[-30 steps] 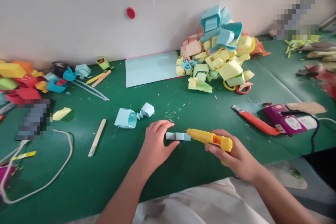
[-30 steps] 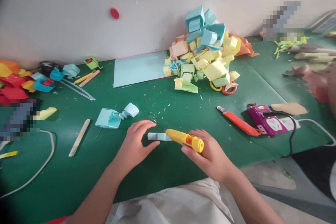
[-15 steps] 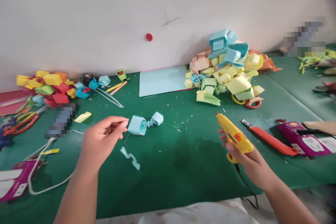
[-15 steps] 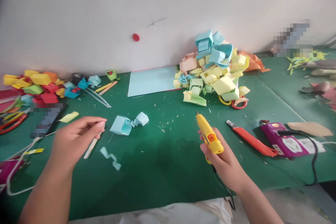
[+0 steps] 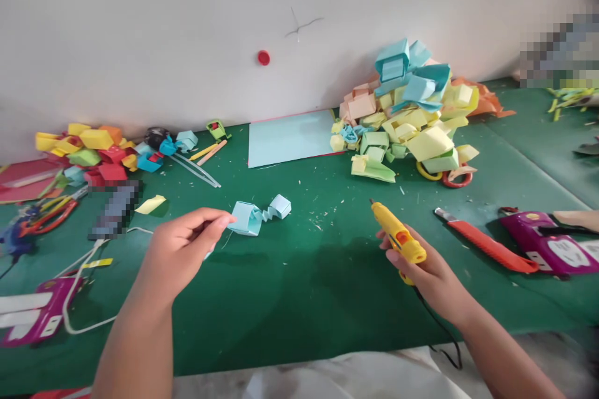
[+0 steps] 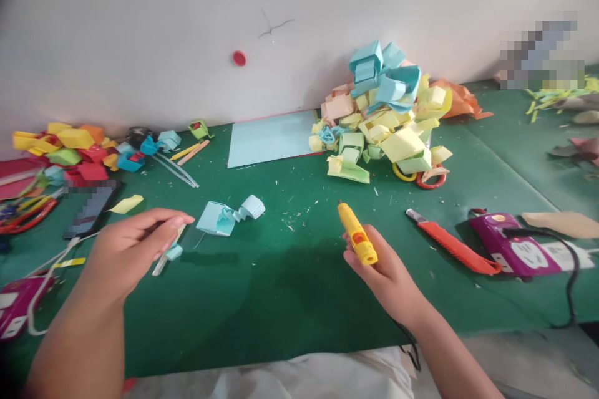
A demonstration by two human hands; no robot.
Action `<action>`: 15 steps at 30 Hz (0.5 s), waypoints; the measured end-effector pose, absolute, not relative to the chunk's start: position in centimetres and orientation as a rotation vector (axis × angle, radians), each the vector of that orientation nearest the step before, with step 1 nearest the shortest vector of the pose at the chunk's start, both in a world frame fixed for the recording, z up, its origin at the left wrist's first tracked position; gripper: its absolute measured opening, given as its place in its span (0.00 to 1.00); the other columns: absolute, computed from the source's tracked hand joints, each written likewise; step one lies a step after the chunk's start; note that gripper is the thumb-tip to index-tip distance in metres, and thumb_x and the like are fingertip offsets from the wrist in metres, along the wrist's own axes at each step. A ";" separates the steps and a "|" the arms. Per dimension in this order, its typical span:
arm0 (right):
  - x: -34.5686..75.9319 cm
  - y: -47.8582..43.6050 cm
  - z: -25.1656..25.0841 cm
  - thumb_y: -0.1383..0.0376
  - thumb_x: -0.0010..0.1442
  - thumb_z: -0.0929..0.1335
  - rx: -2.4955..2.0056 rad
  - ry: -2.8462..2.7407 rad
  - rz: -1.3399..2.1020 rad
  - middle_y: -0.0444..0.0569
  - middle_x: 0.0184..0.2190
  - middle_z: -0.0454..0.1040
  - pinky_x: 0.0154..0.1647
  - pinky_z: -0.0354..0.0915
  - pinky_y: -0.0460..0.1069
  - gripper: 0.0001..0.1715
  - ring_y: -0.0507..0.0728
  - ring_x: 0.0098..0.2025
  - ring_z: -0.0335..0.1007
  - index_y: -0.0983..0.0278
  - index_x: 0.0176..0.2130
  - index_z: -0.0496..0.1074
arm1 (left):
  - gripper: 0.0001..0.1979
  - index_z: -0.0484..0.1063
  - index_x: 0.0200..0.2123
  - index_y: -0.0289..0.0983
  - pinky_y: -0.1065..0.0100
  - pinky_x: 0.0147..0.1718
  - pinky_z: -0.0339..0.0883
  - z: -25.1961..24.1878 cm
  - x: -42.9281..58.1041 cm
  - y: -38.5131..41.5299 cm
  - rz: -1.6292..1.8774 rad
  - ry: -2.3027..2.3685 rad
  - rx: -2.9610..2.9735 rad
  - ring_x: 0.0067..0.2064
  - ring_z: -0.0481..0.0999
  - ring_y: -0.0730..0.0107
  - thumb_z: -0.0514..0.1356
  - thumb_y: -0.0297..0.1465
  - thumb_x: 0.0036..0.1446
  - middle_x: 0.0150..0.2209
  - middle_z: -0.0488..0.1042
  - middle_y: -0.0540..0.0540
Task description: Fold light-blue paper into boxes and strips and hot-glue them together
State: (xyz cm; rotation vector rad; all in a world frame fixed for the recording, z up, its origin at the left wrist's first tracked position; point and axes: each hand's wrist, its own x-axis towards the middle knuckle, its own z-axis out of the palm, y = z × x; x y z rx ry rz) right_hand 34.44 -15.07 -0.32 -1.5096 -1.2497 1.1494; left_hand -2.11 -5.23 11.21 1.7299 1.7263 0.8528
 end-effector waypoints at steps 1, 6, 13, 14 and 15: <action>34.1 -15.1 -0.4 0.50 0.67 0.69 -1.496 -1.232 1.159 0.50 0.46 0.74 0.35 0.69 0.50 0.19 0.59 0.43 0.72 0.57 0.51 0.70 | 0.12 0.83 0.34 0.43 0.73 0.17 0.58 11.7 -1.9 -5.4 0.857 1.677 1.742 0.21 0.62 0.73 0.66 0.44 0.57 0.20 0.67 0.51; 31.5 -14.8 -0.7 0.52 0.64 0.72 -1.359 -1.171 1.328 0.47 0.44 0.73 0.40 0.70 0.51 0.24 0.58 0.44 0.71 0.55 0.54 0.65 | 0.11 0.83 0.33 0.43 0.73 0.14 0.61 14.0 0.0 -5.5 0.771 1.338 1.835 0.17 0.62 0.73 0.66 0.43 0.58 0.16 0.64 0.52; 27.9 -12.5 0.4 0.56 0.56 0.78 -1.010 -1.271 1.412 0.50 0.56 0.70 0.57 0.68 0.59 0.32 0.62 0.58 0.67 0.55 0.56 0.68 | 0.08 0.83 0.33 0.42 0.76 0.14 0.57 16.9 5.9 -5.4 0.688 0.966 1.825 0.16 0.61 0.77 0.65 0.37 0.61 0.15 0.64 0.54; 27.5 -12.1 0.5 0.57 0.56 0.78 -0.916 -1.289 1.434 0.51 0.58 0.69 0.59 0.67 0.60 0.34 0.63 0.60 0.66 0.54 0.58 0.67 | 0.07 0.83 0.33 0.42 0.76 0.14 0.57 17.1 6.7 -5.5 0.679 0.933 1.819 0.16 0.61 0.78 0.65 0.36 0.61 0.15 0.64 0.54; 27.0 -11.7 0.5 0.58 0.55 0.79 -0.839 -1.289 1.448 0.51 0.59 0.70 0.62 0.65 0.62 0.37 0.64 0.61 0.66 0.55 0.59 0.67 | 0.07 0.83 0.33 0.42 0.76 0.14 0.56 17.2 7.4 -5.5 0.675 0.900 1.813 0.16 0.61 0.78 0.66 0.36 0.61 0.15 0.64 0.55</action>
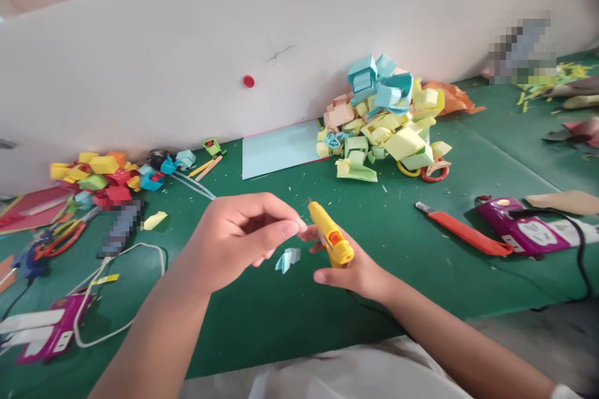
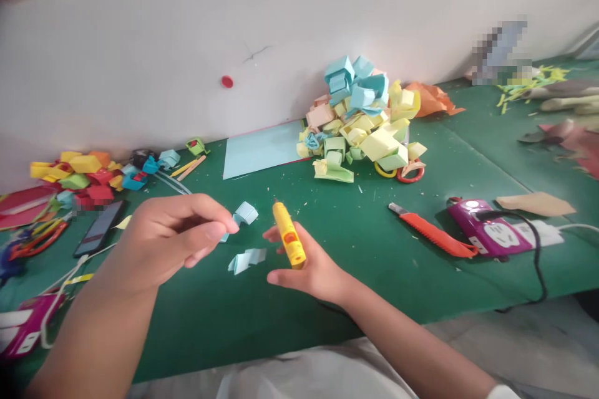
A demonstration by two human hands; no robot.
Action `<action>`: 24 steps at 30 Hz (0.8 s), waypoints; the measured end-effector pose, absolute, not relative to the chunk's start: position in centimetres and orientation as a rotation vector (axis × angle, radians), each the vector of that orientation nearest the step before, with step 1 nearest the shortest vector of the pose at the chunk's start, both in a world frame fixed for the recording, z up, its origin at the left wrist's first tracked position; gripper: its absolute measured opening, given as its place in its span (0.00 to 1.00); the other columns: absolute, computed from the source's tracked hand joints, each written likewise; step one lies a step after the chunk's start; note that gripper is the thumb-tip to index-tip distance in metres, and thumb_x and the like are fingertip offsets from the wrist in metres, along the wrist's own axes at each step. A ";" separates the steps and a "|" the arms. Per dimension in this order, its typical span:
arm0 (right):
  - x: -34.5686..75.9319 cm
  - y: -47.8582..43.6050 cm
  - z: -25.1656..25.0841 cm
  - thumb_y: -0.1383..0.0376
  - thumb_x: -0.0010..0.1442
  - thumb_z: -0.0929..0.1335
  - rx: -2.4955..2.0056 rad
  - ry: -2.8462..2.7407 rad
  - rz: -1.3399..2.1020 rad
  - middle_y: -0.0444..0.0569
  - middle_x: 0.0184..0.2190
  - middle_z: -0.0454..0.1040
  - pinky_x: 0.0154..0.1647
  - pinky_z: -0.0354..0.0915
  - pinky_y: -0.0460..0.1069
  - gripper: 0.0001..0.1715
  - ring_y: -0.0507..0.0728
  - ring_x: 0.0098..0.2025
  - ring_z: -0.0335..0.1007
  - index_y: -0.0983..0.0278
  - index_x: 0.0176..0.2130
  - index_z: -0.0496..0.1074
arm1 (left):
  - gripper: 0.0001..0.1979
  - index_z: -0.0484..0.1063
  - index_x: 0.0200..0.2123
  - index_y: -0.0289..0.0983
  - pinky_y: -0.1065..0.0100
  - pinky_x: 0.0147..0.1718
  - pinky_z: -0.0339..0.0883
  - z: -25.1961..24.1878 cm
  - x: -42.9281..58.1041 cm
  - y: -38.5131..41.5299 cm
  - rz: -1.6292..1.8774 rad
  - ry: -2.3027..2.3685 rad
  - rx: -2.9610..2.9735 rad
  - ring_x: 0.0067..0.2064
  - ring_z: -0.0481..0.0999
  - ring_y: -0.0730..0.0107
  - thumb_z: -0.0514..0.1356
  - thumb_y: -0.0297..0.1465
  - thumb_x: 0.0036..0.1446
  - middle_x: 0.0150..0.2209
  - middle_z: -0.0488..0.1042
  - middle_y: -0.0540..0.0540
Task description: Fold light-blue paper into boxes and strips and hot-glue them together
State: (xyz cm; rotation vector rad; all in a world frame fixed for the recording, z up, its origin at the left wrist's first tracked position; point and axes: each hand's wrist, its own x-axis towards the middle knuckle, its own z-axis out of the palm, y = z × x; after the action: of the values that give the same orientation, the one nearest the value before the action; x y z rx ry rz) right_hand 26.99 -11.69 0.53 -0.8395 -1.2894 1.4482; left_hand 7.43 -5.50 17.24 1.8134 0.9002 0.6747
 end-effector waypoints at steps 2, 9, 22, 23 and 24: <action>26.0 -11.0 0.6 0.59 0.54 0.79 -0.734 -1.272 1.483 0.51 0.58 0.71 0.63 0.64 0.63 0.37 0.64 0.61 0.67 0.55 0.58 0.67 | 0.08 0.83 0.33 0.41 0.75 0.14 0.55 17.3 8.6 -5.4 0.667 0.841 1.802 0.16 0.60 0.78 0.66 0.38 0.61 0.15 0.63 0.55; 24.4 -10.4 1.1 0.65 0.52 0.78 -0.698 -1.138 1.475 0.48 0.47 0.74 0.53 0.68 0.59 0.27 0.60 0.50 0.71 0.58 0.49 0.70 | 0.10 0.82 0.33 0.40 0.74 0.17 0.57 16.8 9.9 -4.9 0.679 0.761 1.669 0.18 0.60 0.77 0.67 0.40 0.61 0.15 0.63 0.55; 24.2 -11.1 1.4 0.60 0.51 0.78 -0.879 -1.113 1.519 0.40 0.31 0.64 0.34 0.62 0.50 0.22 0.52 0.31 0.60 0.58 0.38 0.64 | 0.07 0.82 0.34 0.42 0.71 0.18 0.54 16.4 8.6 -5.0 0.847 0.781 1.575 0.18 0.58 0.78 0.68 0.37 0.61 0.16 0.61 0.56; 24.3 -11.1 1.3 0.60 0.51 0.78 -0.894 -1.093 1.523 0.39 0.31 0.64 0.34 0.62 0.50 0.22 0.52 0.31 0.60 0.58 0.38 0.64 | 0.06 0.83 0.34 0.42 0.71 0.18 0.53 16.6 8.3 -5.0 0.881 0.776 1.582 0.18 0.57 0.79 0.68 0.37 0.61 0.16 0.61 0.56; 24.5 -11.2 1.2 0.60 0.50 0.78 -0.903 -1.072 1.525 0.39 0.31 0.64 0.35 0.62 0.50 0.23 0.52 0.31 0.60 0.58 0.38 0.64 | 0.05 0.83 0.34 0.43 0.72 0.18 0.52 16.9 7.9 -4.9 0.917 0.769 1.591 0.18 0.57 0.79 0.68 0.36 0.61 0.16 0.61 0.56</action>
State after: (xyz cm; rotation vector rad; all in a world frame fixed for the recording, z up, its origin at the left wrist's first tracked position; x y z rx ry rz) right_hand 24.49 -11.15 1.19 -0.9027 -1.0723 1.5247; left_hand 7.91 -4.93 16.95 1.5906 0.7692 0.9173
